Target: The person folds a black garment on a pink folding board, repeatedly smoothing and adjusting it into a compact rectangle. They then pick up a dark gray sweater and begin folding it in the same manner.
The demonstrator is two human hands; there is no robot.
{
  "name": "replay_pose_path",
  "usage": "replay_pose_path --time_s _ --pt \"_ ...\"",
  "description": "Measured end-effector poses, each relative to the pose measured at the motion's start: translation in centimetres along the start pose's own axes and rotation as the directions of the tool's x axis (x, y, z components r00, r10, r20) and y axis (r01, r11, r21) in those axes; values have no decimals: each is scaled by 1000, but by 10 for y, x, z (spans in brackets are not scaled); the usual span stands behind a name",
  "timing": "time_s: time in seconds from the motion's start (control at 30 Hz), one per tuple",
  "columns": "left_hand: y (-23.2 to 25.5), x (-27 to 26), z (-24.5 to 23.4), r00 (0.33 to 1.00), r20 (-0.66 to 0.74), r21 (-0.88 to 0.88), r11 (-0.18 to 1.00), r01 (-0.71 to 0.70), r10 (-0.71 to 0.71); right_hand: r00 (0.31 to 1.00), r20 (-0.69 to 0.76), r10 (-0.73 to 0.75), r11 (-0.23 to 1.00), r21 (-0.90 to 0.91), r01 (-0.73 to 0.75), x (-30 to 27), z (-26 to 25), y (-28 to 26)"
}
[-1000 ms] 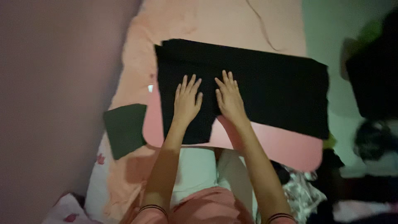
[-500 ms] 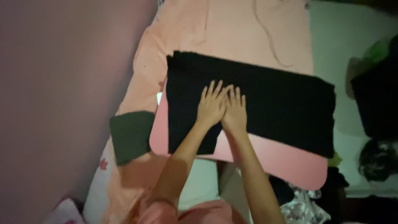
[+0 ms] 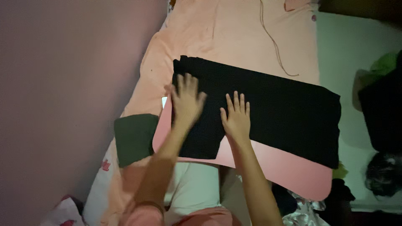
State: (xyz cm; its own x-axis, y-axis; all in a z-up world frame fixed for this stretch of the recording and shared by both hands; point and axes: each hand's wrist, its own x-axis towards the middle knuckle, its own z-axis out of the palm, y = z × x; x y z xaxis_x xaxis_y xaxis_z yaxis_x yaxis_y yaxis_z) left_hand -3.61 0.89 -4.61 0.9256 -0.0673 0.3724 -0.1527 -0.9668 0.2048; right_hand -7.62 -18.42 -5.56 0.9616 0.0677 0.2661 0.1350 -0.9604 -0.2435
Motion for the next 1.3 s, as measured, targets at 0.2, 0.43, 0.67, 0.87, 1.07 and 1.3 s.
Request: replay_pose_path --time_s 0.2,0.43,0.67,0.87,1.07,1.3 --pt "37 -60 3 983 163 -219 974 -48 86 999 34 8 999 37 -10 -2 4 6" --pt "-9 -95 -28 999 23 -184 982 -28 33 998 61 4 1000 -15 -3 4 10 8" --pt "-41 -106 -39 991 53 -192 975 -108 120 993 54 -103 991 -83 107 -28 1 -31" --pt "-40 -104 -50 988 73 -196 973 -122 139 935 65 -349 922 199 331 -78 -22 -43" --pt "-29 -102 -55 987 137 -124 990 -69 86 930 146 -336 935 168 311 -66 -25 -28" --pt "49 -111 -14 966 142 -216 959 -181 215 957 63 -283 959 41 281 -53 -13 -19"
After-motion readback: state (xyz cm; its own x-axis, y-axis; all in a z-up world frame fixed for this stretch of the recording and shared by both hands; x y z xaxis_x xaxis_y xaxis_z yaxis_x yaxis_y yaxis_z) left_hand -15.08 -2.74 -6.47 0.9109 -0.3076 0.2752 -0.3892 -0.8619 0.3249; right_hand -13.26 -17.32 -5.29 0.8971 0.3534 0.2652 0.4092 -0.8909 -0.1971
